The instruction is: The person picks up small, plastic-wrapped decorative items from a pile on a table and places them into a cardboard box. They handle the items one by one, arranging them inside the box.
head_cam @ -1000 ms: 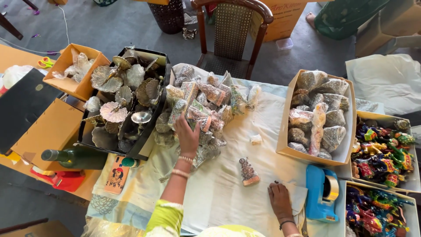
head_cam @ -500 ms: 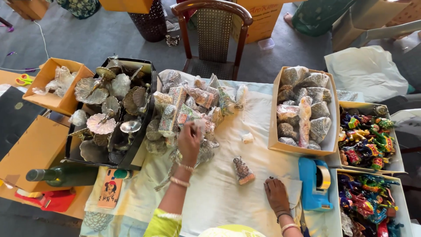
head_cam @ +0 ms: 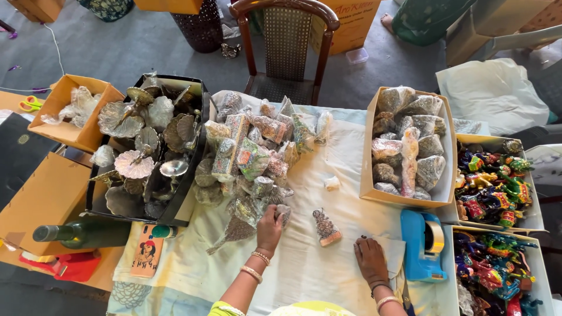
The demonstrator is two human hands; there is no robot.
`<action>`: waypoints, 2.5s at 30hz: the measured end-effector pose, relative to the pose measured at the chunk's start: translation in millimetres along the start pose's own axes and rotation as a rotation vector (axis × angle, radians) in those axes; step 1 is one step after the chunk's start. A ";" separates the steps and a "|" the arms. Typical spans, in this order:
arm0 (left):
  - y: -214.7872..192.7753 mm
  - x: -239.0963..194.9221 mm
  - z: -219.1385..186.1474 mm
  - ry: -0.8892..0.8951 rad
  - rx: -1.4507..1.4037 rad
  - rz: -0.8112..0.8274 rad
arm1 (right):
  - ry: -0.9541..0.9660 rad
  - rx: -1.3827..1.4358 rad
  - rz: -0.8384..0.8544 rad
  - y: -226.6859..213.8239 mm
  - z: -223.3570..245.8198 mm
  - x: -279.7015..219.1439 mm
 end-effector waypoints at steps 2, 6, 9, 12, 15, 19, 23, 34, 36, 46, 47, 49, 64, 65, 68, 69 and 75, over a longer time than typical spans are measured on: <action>-4.5 1.1 5.9 -0.010 0.026 0.033 | -0.005 -0.006 -0.007 1.0 -0.9 -0.1; -20.9 13.3 7.0 -0.107 0.177 0.202 | 0.008 -0.012 -0.007 5.8 -6.4 0.4; -54.6 44.6 -8.0 -0.022 0.284 0.121 | 0.016 -0.009 -0.006 5.6 -7.6 0.0; -96.1 86.8 -26.3 0.157 0.400 -0.079 | 0.022 -0.016 0.009 5.1 -6.5 -0.4; -120.8 126.4 -36.6 0.249 0.497 -0.161 | 0.010 -0.016 -0.001 2.9 -2.8 -0.1; -103.3 156.4 -5.4 0.115 0.559 0.057 | 0.005 -0.027 -0.012 -1.0 -0.3 -0.2; -100.5 164.2 -7.0 0.049 0.589 0.067 | 0.010 -0.009 -0.008 -0.4 -1.5 -0.3; -102.0 170.0 -59.5 0.235 0.351 -0.117 | 0.045 -0.019 0.038 4.4 -5.8 1.0; -92.1 170.6 -87.1 0.349 0.280 -0.187 | 0.040 -0.013 0.039 4.8 -6.2 -0.4; 17.8 157.9 -108.7 0.243 0.129 0.027 | 0.030 -0.006 0.021 3.0 -5.6 0.5; 26.4 157.3 -98.5 0.242 0.127 0.029 | 0.032 -0.007 0.022 2.6 -5.5 0.9; 49.3 154.1 -68.1 0.137 0.139 0.108 | 0.028 -0.029 0.040 4.0 -4.4 0.6; 52.1 151.6 -72.3 0.284 0.485 0.213 | 0.048 -0.028 0.049 3.8 -4.8 1.4; 53.1 152.4 -73.8 0.284 0.484 0.216 | 0.050 -0.029 0.050 3.8 -5.3 1.3; 60.2 148.4 -63.6 0.255 0.488 0.207 | 0.050 -0.015 0.065 5.5 -6.3 -0.3; 68.9 145.0 -54.3 0.272 0.523 0.217 | 0.049 -0.010 0.061 6.0 -6.7 0.6; 71.7 145.5 -38.4 0.167 0.571 0.356 | 0.061 -0.011 0.073 8.5 -9.5 1.8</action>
Point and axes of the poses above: each hand's wrist, its own x-axis towards the middle knuckle, its own y-axis out of the palm, z = x × y, the point moved 9 cm from there along x, towards the middle knuckle, and after that the axes turned 14 degrees about y, right-handed, at the moved point
